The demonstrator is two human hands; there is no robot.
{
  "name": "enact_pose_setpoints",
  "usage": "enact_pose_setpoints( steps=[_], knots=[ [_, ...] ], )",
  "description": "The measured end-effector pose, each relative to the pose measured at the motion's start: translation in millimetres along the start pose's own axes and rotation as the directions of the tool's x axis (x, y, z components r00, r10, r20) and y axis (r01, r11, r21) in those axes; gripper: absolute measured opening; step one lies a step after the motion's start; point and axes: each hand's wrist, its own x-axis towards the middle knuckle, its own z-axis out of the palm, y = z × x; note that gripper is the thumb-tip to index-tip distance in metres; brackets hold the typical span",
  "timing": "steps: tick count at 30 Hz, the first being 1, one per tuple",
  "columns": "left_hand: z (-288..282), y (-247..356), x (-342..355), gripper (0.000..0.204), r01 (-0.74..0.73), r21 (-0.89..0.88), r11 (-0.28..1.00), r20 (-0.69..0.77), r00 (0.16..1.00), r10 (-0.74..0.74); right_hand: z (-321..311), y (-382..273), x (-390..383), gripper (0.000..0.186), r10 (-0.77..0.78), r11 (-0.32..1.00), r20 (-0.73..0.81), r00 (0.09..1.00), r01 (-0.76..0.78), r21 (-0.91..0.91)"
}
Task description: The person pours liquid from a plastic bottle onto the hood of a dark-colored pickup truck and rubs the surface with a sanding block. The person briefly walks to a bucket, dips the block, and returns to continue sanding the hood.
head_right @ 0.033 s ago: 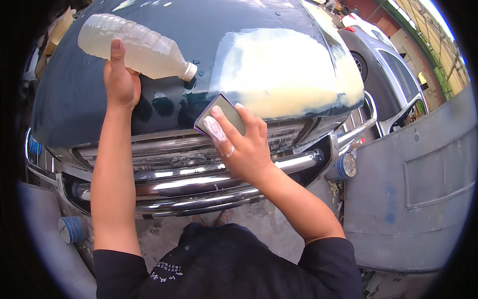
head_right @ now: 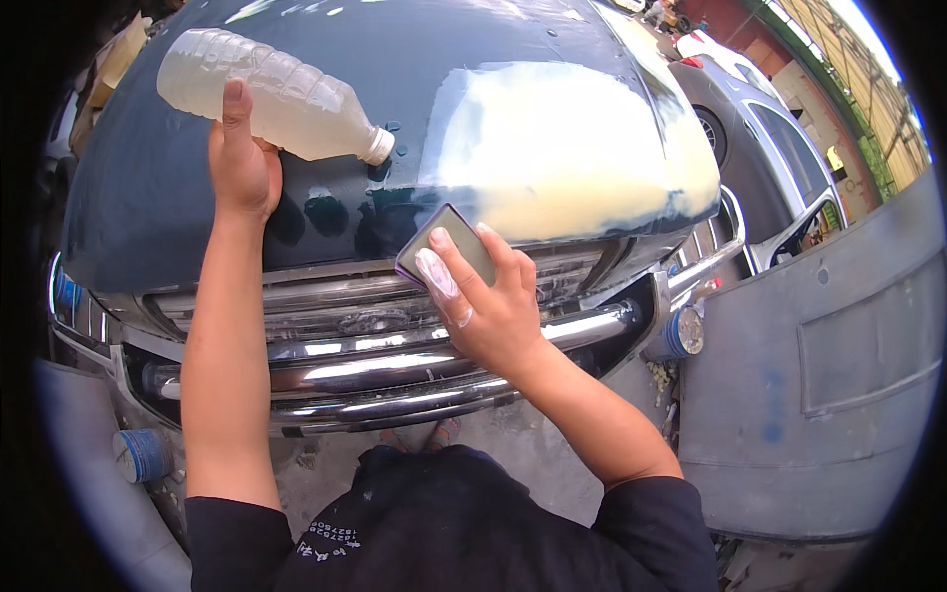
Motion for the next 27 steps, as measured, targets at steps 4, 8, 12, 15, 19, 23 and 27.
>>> enact_pose_setpoints(
  steps=[4, 8, 12, 15, 19, 23, 27],
  knots=[
    [-2.9, -5.9, 3.6, 0.053, -0.027, 0.004, 1.0, 0.011, 1.0, 0.027, -1.5, 4.9, 41.2, 0.058, 0.087, 0.996, -0.025, 0.996, -0.087, -0.003],
    [0.8, -2.9, -0.4, 0.052, -0.058, 0.013, 0.998, -0.045, 0.997, 0.059, 5.0, 17.2, 97.9, 0.063, 0.323, 0.944, 0.131, 0.937, -0.328, 0.023],
    [-8.3, -2.8, 3.2, 0.055, -0.071, 0.011, 0.997, -0.018, 0.997, 0.072, -9.6, -26.0, 37.0, 0.068, 0.192, 0.981, 0.061, 0.98, -0.192, -0.01],
    [-9.1, -6.7, -0.2, 0.055, -0.086, 0.025, 0.996, -0.005, 0.996, 0.086, -5.0, -27.8, 25.2, 0.066, 0.187, 0.982, 0.043, 0.981, -0.187, -0.005],
    [1.6, -4.8, -1.7, 0.05, -0.111, -0.016, 0.994, -0.018, 0.994, 0.11, 2.3, 26.6, 107.1, 0.058, 0.385, 0.923, 0.135, 0.913, -0.381, -0.057],
    [-2.7, -1.5, -2.0, 0.049, -0.127, -0.017, 0.992, -0.011, 0.992, 0.127, 3.4, 7.6, 86.4, 0.06, 0.335, 0.942, 0.081, 0.939, -0.332, -0.049],
    [-7.3, -8.9, 1.5, 0.047, -0.216, 0.082, 0.973, -0.016, 0.976, 0.218, -5.0, -46.9, 23.4, 0.066, 0.172, 0.985, 0.062, 0.983, -0.17, -0.041]
  ],
)
